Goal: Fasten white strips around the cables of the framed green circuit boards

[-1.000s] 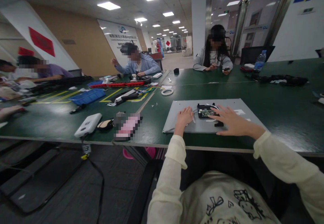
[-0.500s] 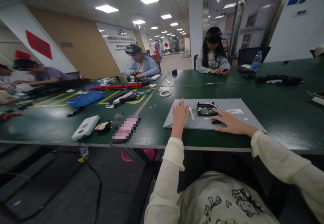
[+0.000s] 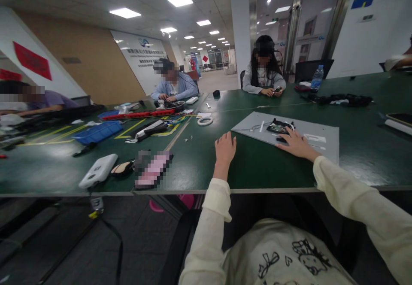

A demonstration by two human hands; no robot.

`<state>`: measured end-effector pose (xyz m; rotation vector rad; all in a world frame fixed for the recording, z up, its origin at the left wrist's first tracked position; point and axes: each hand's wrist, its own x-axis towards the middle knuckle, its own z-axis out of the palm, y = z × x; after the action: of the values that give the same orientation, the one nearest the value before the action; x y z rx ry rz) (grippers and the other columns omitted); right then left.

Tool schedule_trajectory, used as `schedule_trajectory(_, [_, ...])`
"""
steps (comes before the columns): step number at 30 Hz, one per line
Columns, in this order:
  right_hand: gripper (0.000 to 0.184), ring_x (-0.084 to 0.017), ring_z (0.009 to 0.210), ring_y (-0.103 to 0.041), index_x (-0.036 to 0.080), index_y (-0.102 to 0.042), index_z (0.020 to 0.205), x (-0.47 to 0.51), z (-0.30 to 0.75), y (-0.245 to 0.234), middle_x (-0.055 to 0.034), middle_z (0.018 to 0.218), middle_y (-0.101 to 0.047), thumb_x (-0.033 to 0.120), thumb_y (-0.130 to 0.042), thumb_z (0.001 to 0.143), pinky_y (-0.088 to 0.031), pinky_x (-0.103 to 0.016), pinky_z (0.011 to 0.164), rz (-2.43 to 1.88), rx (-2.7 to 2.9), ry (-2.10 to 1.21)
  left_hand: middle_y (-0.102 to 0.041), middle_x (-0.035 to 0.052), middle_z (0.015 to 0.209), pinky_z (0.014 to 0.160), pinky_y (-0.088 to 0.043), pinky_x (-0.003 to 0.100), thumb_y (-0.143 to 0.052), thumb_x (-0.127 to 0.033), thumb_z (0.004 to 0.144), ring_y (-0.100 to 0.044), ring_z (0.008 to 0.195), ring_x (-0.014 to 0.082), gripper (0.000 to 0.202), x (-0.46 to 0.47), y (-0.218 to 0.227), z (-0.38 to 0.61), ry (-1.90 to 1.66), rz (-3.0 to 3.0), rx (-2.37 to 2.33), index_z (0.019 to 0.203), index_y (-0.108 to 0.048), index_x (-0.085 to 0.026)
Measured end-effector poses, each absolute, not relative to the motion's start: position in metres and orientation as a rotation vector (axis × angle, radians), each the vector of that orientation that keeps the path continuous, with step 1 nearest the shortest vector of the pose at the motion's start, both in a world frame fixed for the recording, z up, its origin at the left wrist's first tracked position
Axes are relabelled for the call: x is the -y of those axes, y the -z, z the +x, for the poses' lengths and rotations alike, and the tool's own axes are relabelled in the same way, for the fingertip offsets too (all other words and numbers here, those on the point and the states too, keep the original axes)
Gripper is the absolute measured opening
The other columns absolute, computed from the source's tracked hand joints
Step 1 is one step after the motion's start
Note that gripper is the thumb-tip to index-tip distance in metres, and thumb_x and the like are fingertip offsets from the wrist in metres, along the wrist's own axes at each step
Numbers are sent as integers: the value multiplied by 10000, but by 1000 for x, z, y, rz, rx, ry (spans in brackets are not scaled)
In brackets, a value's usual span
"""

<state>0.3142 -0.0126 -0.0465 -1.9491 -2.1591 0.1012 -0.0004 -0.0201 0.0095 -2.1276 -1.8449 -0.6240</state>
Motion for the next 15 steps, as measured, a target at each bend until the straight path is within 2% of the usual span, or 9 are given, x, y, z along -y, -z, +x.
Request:
schedule_trajectory(6, [805, -457, 1405, -90, 314, -398, 1438, 2, 328, 50, -65, 1594, -60, 800, -248, 814, -180, -725, 1016, -2167, 1931, -126, -618, 105, 1138, 923, -388, 349, -320, -354, 990, -575, 1066, 213, 326, 19, -9, -2, 590, -2155, 1846, 1174, -528, -184])
schedule_trajectory(11, [796, -478, 1398, -55, 274, -415, 1424, -3, 341, 51, -101, 1590, -48, 775, -255, 826, -137, -757, 987, -2291, 1738, -144, -603, 102, 1146, 924, -389, 348, -314, -357, 992, -570, 1054, 205, 331, 18, -8, -4, 548, -2218, 1851, 1054, -585, -176])
schedule_trajectory(15, [798, -495, 1392, -14, 238, -444, 1399, -7, 356, 56, -137, 1583, -48, 761, -267, 824, -115, -785, 952, -2348, 1599, -139, -596, 98, 1144, 917, -396, 358, -312, -356, 991, -571, 1042, 206, 342, 16, -4, -6, 540, -2222, 1862, 1044, -598, -176])
